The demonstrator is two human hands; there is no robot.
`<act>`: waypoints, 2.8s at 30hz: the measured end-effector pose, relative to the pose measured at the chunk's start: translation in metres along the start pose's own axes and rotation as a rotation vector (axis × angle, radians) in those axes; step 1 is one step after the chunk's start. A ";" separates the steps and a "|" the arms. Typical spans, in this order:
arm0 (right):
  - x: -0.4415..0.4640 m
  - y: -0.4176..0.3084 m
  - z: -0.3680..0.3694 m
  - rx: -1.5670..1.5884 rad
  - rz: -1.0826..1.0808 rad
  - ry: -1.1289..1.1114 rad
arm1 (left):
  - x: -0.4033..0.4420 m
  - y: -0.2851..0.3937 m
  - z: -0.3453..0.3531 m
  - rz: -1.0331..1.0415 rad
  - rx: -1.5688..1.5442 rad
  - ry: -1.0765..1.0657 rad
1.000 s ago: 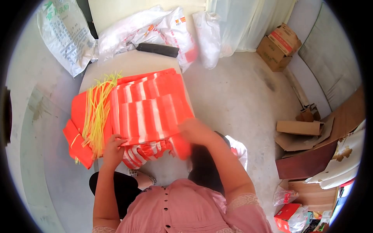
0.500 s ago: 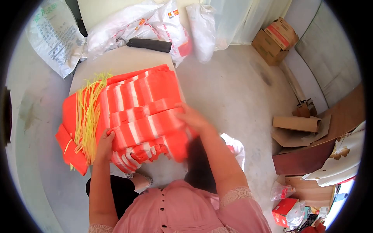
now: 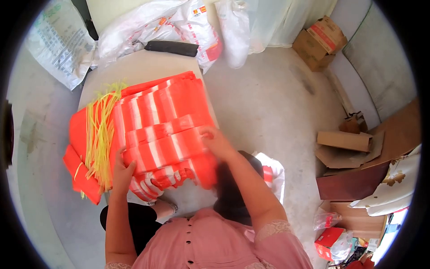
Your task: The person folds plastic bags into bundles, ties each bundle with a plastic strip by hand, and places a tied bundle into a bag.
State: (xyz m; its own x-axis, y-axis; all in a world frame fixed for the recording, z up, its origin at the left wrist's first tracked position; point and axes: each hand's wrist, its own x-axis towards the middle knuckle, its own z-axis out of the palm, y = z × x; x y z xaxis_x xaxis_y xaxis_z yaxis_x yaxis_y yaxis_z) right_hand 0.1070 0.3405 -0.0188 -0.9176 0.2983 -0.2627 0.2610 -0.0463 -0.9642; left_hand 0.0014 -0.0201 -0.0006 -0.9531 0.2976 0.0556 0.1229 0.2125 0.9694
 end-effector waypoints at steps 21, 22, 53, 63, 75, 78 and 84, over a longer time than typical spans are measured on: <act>-0.011 0.010 0.004 -0.082 -0.044 0.006 | -0.022 -0.022 -0.022 -0.272 -0.384 0.161; -0.014 0.007 0.005 -0.084 -0.039 0.019 | -0.027 -0.024 -0.025 -0.273 -0.279 0.138; -0.014 0.012 -0.037 -0.005 -0.001 0.004 | -0.039 -0.029 -0.016 -0.329 -0.060 0.150; -0.002 0.018 -0.031 0.000 0.026 0.031 | -0.039 -0.012 -0.013 -0.365 -0.019 0.102; 0.001 0.019 -0.031 0.021 0.035 0.030 | -0.020 -0.027 -0.007 -0.438 -0.205 0.152; 0.002 0.021 -0.033 -0.005 0.021 0.043 | -0.015 -0.038 -0.009 -0.378 -0.201 0.062; -0.008 0.005 -0.026 -0.154 0.035 0.050 | -0.024 -0.057 -0.010 -0.163 0.283 0.127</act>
State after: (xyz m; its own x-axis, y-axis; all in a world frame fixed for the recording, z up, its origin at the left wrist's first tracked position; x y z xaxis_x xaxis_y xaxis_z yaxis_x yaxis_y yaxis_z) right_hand 0.1235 0.3631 -0.0201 -0.8919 0.3466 -0.2903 0.3392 0.0884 -0.9366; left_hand 0.0149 -0.0487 -0.0551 -0.9911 0.1242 -0.0478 0.0213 0.5024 0.8643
